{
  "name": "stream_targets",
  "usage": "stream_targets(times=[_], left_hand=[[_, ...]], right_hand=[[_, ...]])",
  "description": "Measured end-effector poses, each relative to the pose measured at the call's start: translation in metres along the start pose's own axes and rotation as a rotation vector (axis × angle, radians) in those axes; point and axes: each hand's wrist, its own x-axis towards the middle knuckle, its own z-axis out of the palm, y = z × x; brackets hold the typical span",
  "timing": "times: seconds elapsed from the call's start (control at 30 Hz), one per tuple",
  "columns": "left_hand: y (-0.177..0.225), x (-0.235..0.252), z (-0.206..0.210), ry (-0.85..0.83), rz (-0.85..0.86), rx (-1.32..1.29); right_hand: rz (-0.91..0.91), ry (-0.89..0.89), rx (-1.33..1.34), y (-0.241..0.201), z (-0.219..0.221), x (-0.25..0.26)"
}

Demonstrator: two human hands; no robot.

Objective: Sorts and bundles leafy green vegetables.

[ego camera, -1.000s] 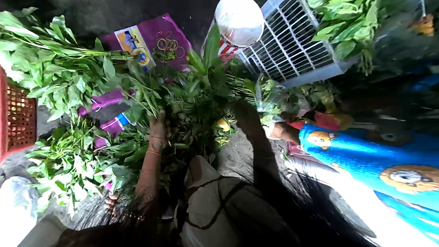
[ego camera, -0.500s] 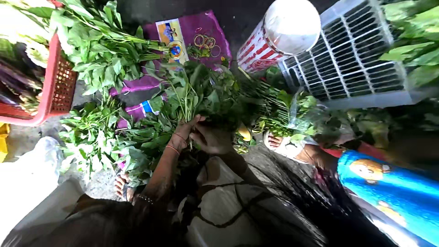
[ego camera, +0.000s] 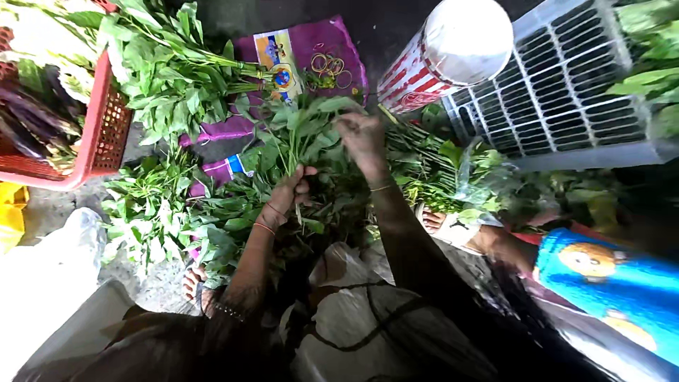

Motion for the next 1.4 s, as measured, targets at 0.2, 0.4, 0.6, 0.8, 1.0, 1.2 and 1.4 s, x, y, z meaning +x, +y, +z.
stream_targets(times=[0.2, 0.4, 0.6, 0.8, 1.0, 1.2, 1.4], left_hand=[[0.031, 0.005, -0.003, -0.044, 0.246, -0.399], [0.004, 0.008, 0.015, 0.271, -0.037, -0.341], [-0.007, 0.012, 0.055, 0.259, 0.026, -0.593], [-0.002, -0.002, 0.068, 0.291, 0.002, -0.312], [0.051, 0.002, 0.004, 0.477, 0.181, 0.023], [0.09, -0.014, -0.012, 0.419, 0.359, -0.367], [0.04, 0.011, -0.014, 0.446, 0.073, -0.224]], right_hand=[[-0.042, 0.121, 0.19, 0.03, -0.074, -0.044], [0.093, 0.152, -0.255, 0.06, -0.068, -0.098], [0.148, 0.262, 0.767, 0.018, 0.023, -0.124], [0.099, 0.048, 0.469, 0.004, 0.028, -0.111], [0.054, -0.103, -0.223, 0.059, 0.034, -0.043], [0.367, -0.037, 0.645, 0.063, -0.027, -0.05], [0.371, -0.032, 0.656, 0.067, -0.05, -0.057]])
